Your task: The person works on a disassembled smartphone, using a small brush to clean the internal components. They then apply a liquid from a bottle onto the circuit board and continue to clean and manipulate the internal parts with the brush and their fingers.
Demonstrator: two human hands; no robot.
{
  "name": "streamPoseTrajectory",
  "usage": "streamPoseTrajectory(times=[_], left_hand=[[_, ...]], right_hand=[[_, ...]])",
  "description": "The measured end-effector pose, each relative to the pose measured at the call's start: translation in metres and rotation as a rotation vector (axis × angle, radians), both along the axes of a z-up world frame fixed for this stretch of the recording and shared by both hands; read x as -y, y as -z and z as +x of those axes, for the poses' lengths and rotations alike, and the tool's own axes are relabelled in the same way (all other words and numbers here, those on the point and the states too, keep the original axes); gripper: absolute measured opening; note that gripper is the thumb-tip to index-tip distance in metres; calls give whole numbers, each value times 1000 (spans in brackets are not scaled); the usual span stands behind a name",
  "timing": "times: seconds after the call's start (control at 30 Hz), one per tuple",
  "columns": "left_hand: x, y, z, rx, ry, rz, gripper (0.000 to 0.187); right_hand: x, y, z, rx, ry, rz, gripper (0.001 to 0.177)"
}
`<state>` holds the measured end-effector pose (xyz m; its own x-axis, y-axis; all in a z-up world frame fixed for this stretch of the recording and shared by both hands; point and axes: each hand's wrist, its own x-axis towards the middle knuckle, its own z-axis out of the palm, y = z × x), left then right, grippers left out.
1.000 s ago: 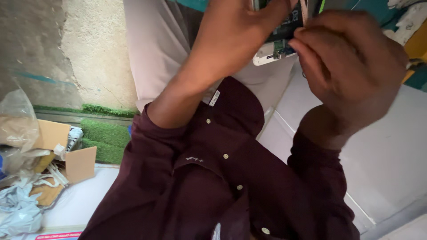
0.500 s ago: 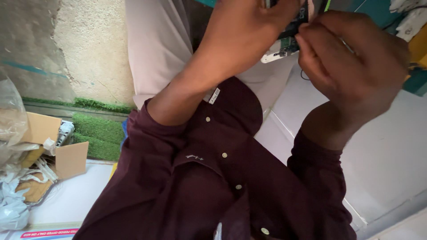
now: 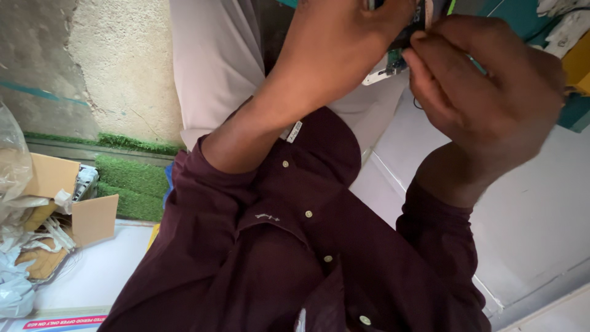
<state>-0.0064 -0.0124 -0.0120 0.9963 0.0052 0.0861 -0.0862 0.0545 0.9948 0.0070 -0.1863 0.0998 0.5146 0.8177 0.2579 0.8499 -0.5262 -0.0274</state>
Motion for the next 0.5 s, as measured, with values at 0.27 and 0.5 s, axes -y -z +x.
streamPoseTrajectory(times=[0.27,0.5], left_hand=[[0,-1,-2,52,-36,12,19],[0,5,-3,64,-46,18,19]], right_hand=[[-3,10,3,97,-24,41,16],[5,17,7,103,-80,64,17]])
